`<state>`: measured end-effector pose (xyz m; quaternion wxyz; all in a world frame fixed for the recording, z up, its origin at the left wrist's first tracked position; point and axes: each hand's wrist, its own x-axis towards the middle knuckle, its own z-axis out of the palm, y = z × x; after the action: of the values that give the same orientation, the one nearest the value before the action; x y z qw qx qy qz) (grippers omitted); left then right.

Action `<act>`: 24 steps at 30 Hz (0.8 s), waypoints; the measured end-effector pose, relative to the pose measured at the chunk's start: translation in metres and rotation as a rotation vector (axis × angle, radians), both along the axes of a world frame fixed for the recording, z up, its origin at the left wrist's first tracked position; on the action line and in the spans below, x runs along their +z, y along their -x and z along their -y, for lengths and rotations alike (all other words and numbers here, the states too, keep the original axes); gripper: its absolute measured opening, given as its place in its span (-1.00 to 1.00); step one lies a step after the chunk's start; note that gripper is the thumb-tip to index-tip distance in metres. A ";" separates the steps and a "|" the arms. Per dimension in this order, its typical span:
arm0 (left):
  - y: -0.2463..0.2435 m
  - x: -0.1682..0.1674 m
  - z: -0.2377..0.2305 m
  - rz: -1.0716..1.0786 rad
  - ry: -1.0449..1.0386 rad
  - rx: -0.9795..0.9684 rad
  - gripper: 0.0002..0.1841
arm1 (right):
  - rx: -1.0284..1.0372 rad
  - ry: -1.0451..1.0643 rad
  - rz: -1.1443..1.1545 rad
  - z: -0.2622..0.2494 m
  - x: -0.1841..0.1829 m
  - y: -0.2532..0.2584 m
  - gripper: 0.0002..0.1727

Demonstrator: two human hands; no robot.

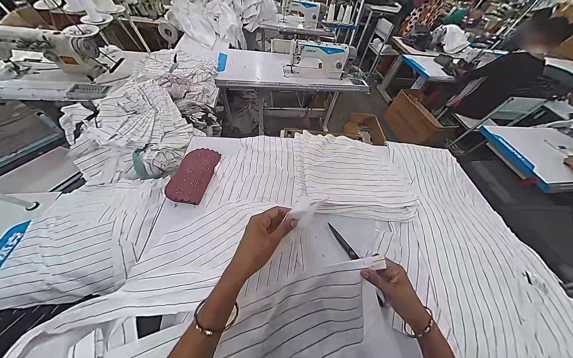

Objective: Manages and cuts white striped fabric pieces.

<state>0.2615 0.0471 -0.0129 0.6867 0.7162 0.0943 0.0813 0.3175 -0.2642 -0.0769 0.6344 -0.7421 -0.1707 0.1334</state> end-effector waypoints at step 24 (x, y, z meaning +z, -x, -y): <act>0.227 0.009 0.109 0.499 -0.090 0.207 -0.81 | 0.573 -0.185 0.276 -0.053 0.103 0.145 -0.89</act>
<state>0.0350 -0.0614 -0.0042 0.6441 0.6904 -0.0086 0.3292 0.1723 -0.2109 0.0259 0.6065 -0.6143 -0.4683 0.1884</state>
